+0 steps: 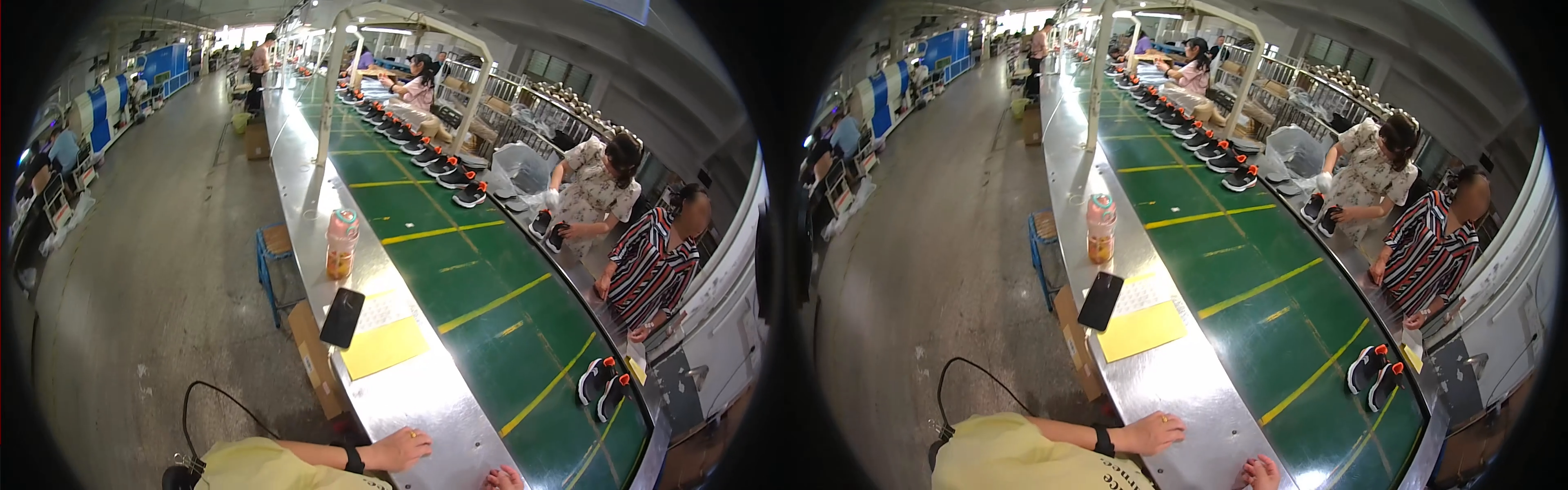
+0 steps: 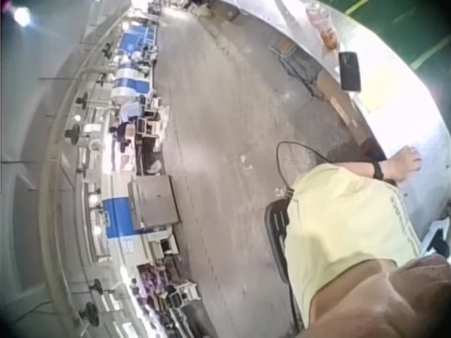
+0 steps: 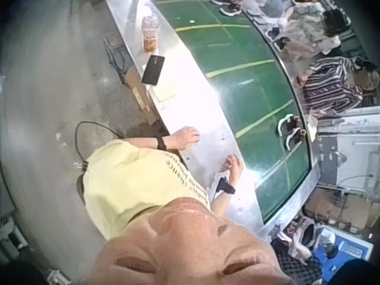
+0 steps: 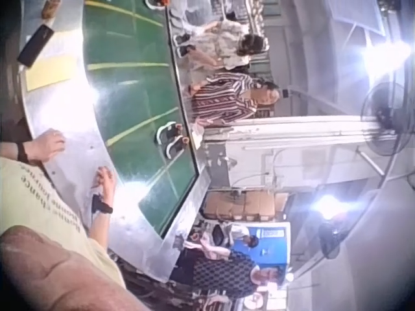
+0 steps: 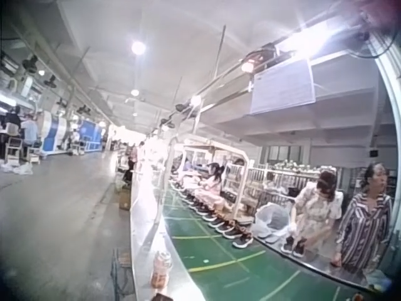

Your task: Inspect black and orange shoes on a conveyor belt in a shoe manufacturing facility.

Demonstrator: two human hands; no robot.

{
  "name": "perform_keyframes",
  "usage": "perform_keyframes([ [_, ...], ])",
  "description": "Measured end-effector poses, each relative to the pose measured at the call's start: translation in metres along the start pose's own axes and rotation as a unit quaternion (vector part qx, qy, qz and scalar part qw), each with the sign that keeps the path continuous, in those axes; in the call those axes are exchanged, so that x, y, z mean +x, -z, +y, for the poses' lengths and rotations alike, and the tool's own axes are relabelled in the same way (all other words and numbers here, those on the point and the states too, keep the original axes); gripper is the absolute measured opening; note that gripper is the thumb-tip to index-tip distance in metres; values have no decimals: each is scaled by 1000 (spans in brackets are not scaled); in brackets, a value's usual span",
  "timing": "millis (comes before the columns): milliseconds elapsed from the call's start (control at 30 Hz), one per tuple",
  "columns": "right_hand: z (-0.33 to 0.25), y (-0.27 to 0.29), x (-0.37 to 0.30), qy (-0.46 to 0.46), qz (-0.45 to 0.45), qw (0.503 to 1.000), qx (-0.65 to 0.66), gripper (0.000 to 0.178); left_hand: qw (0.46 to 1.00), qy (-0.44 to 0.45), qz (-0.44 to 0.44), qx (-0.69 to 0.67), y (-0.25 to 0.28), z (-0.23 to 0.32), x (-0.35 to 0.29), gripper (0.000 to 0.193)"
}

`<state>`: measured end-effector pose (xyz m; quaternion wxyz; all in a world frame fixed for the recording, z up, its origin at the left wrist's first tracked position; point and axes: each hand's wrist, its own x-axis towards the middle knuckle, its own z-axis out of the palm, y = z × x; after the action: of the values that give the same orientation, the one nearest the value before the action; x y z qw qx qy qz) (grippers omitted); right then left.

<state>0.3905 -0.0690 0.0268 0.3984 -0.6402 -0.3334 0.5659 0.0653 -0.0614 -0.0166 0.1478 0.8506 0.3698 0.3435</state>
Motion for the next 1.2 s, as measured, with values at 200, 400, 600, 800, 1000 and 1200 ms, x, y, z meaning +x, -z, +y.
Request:
perform_keyframes([
  [200, 8, -34, -42, 110, 53, 989, -81, 31, 1000, 10, -6, 7, -2, 9, -4, 26],
  [400, 52, -23, -4, 252, 73, 939, -222, 27, 1000, 10, -5, 17, -7, 7, 0, 26],
  [600, 47, -27, -9, 300, 93, 886, -341, 35, 1000, 3, -5, 7, -2, 12, 2, 27],
  [800, 79, -2, 9, 318, 49, 866, -383, 40, 999, 22, -39, -30, -7, 14, 1, 28],
  [1000, 74, -4, 4, 302, 42, 884, -354, 42, 999, 4, 5, -33, -8, 16, -1, 24],
  [1200, 54, -16, -8, 316, 79, 838, -437, 40, 1000, 13, 2, -24, -8, 13, 3, 21],
])
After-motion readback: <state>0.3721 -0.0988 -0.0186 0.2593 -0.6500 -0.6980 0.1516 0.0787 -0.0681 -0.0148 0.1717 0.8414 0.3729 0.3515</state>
